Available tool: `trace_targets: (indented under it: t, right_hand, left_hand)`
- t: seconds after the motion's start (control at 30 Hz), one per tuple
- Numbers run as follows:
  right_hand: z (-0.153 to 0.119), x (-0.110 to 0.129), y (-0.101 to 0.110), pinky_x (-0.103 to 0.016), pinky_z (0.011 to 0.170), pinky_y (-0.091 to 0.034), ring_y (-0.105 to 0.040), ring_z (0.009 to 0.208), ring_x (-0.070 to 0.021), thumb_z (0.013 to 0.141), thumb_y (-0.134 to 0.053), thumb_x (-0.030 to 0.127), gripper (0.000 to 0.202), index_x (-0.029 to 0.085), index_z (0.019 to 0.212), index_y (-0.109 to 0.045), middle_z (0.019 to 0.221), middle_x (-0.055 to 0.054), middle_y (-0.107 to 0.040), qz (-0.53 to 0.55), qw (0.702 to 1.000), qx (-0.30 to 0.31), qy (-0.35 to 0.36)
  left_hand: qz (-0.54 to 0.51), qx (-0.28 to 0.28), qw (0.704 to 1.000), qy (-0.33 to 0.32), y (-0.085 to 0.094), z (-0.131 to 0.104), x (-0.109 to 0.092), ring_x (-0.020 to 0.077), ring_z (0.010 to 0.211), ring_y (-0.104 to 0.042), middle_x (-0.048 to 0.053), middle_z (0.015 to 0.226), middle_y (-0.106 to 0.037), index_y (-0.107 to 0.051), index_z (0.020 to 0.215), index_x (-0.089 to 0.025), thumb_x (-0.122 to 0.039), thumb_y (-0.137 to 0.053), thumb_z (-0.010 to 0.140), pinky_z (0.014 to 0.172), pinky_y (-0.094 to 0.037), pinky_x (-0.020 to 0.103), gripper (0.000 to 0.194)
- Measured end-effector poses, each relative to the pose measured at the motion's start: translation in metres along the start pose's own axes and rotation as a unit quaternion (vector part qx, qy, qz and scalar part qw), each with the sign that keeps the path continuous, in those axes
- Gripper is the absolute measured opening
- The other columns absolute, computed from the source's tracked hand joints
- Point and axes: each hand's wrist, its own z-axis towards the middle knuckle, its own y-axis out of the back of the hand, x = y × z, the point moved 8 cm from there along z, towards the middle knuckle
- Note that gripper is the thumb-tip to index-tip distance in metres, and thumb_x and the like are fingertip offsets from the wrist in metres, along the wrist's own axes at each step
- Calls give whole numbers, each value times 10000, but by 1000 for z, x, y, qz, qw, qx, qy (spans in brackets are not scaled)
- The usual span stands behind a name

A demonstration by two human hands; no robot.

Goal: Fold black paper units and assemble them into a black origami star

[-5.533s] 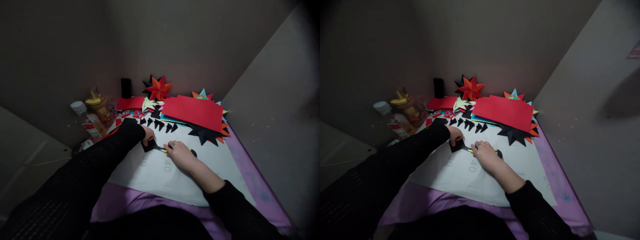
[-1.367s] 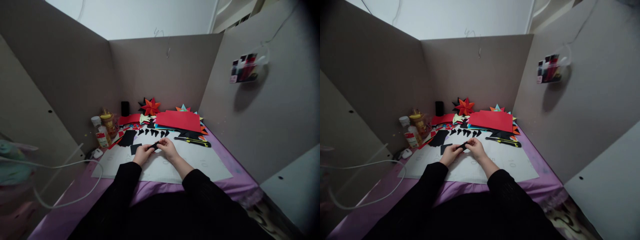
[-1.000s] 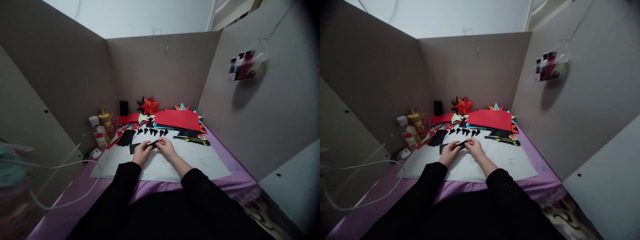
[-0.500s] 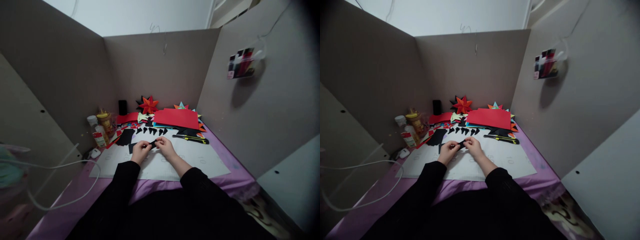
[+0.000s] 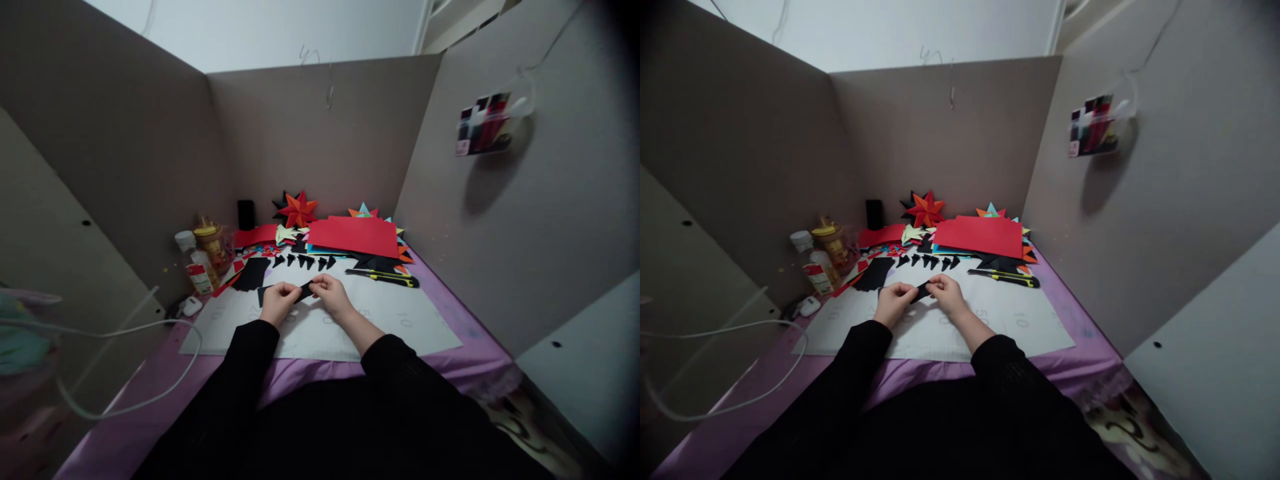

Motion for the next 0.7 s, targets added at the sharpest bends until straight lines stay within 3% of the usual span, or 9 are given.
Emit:
trace_targets:
  t: [0.37,0.7]
  right_hand:
    - [-2,4,-2,-242,502,-408,-511,478,-108,622,-668,327,215,182,728,-550,543,36,-553,-4,1000,2,-2]
    - [-4,14,-4,-226,495,-374,-464,518,-112,680,-578,294,119,195,643,-524,547,44,-487,-45,998,14,40]
  left_hand:
    - [8,-3,1000,-8,0,1,1,133,584,-562,30,609,-636,-628,590,-142,-310,-652,640,574,-430,236,177]
    - [12,3,1000,-9,-2,0,0,132,585,-563,29,612,-639,-630,572,-146,-299,-663,620,583,-427,234,164]
